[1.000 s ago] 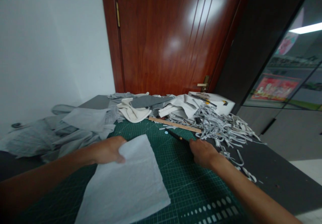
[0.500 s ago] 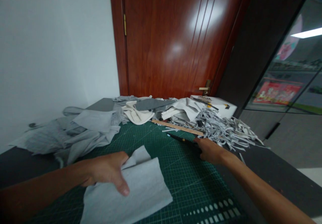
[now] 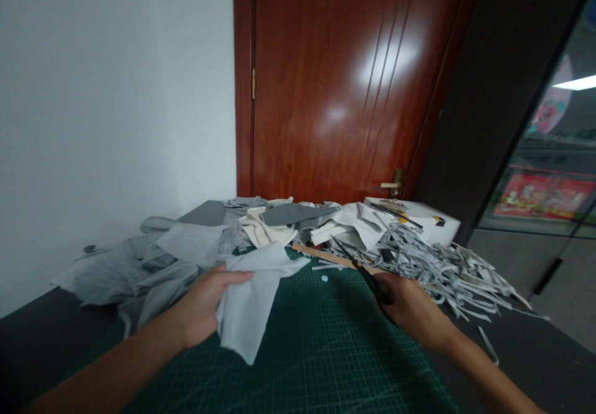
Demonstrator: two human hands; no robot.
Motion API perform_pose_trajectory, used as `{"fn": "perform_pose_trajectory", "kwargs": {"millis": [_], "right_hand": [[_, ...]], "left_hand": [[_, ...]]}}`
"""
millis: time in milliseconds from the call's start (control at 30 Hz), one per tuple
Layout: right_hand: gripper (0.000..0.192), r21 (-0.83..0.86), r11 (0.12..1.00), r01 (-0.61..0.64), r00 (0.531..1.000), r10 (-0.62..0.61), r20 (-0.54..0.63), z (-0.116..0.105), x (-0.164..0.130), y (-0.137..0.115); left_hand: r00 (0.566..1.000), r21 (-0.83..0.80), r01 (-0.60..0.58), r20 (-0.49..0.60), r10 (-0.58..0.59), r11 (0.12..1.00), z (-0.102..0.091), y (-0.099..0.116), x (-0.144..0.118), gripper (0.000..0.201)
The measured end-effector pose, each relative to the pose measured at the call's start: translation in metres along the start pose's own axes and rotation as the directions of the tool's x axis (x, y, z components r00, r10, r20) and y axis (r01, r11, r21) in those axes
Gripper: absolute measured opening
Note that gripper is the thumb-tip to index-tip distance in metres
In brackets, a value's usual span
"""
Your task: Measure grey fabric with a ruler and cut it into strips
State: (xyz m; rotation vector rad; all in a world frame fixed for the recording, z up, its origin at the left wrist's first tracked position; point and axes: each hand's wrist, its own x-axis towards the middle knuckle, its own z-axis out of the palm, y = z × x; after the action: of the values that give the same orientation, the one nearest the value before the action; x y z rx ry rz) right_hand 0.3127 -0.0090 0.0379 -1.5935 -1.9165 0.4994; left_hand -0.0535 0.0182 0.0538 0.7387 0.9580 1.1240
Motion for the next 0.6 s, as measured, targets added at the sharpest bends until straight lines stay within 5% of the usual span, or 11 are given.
{"fn": "perform_pose_trajectory", "kwargs": {"millis": [100, 167, 267, 367, 600], "right_hand": [[0.039, 0.562, 0.826, -0.049, 0.996, 0.083, -0.034, 0.028, 0.003, -0.025], [0.045, 0.739, 0.672, -0.042, 0.993, 0.111, -0.044, 0.052, 0.007, -0.043], [0.054, 0.828, 0.554, -0.085, 0.996, 0.048, 0.071, 0.086, 0.015, -0.071], [0.052, 0.826, 0.547, -0.134, 0.987, -0.001, 0.160, 0.113, 0.026, -0.096], [0.049, 0.904, 0.397, -0.162, 0.968, -0.112, 0.222, 0.142, 0.034, -0.119]], "left_hand": [[0.999, -0.174, -0.041, -0.003, 0.042, 0.984, 0.014, 0.021, 0.006, 0.023], [0.993, -0.299, -0.115, -0.013, 0.117, 0.947, 0.023, 0.035, 0.008, 0.025], [0.964, -0.456, -0.253, -0.043, 0.263, 0.853, 0.031, 0.053, 0.010, 0.033], [0.941, -0.538, -0.311, -0.061, 0.332, 0.784, 0.030, 0.064, 0.011, 0.038], [0.919, -0.515, -0.389, -0.166, 0.357, 0.763, -0.004, 0.065, 0.016, 0.037]]}}
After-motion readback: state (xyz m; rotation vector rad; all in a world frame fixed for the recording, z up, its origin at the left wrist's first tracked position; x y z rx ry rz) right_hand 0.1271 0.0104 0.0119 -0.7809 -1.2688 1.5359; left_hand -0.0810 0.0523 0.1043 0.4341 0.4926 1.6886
